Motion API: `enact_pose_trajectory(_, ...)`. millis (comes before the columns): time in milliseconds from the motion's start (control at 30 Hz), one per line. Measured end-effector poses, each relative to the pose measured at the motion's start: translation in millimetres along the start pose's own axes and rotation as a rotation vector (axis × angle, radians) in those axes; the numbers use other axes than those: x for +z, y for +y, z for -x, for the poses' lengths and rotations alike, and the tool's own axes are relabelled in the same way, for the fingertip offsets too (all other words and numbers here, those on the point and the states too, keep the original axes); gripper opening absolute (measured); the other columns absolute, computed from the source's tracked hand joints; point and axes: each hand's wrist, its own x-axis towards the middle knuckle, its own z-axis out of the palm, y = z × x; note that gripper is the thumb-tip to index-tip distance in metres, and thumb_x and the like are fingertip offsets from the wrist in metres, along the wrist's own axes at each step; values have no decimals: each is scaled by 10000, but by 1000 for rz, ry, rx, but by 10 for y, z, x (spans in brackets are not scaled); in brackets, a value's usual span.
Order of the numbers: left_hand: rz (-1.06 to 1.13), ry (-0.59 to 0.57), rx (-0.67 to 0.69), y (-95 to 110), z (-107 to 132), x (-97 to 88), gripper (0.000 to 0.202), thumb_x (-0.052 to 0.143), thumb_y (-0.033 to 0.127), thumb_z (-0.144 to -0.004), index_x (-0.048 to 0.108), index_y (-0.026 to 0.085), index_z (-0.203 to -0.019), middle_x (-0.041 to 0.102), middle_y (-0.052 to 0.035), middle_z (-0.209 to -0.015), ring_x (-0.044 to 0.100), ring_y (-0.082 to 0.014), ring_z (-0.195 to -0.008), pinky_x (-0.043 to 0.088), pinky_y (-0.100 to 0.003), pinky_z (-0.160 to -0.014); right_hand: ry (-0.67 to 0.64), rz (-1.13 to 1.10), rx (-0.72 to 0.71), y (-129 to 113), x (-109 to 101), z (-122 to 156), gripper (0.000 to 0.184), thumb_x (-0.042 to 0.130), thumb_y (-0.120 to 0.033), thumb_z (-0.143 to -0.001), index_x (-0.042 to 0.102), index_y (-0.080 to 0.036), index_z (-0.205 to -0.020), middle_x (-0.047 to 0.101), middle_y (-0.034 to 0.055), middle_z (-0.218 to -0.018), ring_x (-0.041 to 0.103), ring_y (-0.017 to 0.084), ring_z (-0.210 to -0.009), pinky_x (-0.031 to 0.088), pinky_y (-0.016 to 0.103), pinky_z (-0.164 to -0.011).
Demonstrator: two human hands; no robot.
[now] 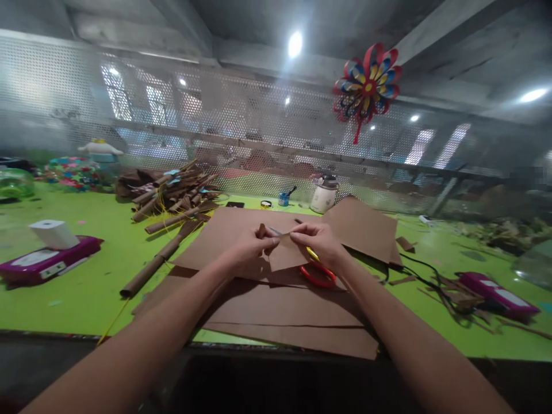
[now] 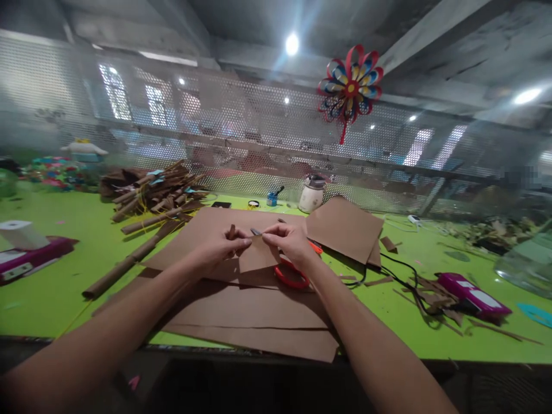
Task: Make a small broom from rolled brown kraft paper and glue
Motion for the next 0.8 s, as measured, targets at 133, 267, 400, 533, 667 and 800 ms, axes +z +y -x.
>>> enact_pose_trajectory(133,47,58,-35,-21,2,34,220,615,324,-644,583,130,-743,491,36,-514,389,-69,-477,260,-199,-465,-52,-13,6,18,31,29,217,686,-280,-599,654,-143,-764,559,-23,-552,429,63,-443,323,213,-447)
enact_pose_trajectory(267,104,128,-34,-36,10,44,269,650,309,-617,607,142,-823,505,31,-598,400,-65,-527,257,-186,-471,-30,-106,-19,10,60,39,183,689,-238,-587,645,-142,-736,506,-46,-502,382,45,-405,261,199,-402)
enact_pose_trajectory(400,171,177,-51,-9,29,38,272,667,290,-598,638,150,-829,502,24,-612,413,-68,-549,263,-182,-481,2,-221,34,-2,79,27,153,707,-199,-550,654,-158,-687,507,-46,-485,378,46,-412,261,205,-416)
enact_pose_trajectory(533,246,170,-31,26,44,28,232,661,250,-586,654,142,-791,511,12,-606,407,-66,-532,240,-186,-459,23,-272,45,-10,86,34,147,697,-152,-534,675,-180,-677,547,-28,-542,431,65,-493,296,211,-467)
enact_pose_trajectory(667,299,60,9,37,43,34,229,608,293,-641,641,129,-798,424,37,-511,310,-52,-449,173,-198,-420,-3,-277,24,-4,91,47,114,678,-138,-546,672,-179,-653,531,-29,-530,410,61,-485,275,206,-457)
enact_pose_trajectory(800,280,18,-74,35,40,63,346,528,466,-701,608,131,-736,378,40,-489,296,-63,-440,154,-206,-410,-65,-259,18,0,114,74,116,681,-165,-560,657,-165,-673,479,-49,-477,331,38,-416,206,197,-407)
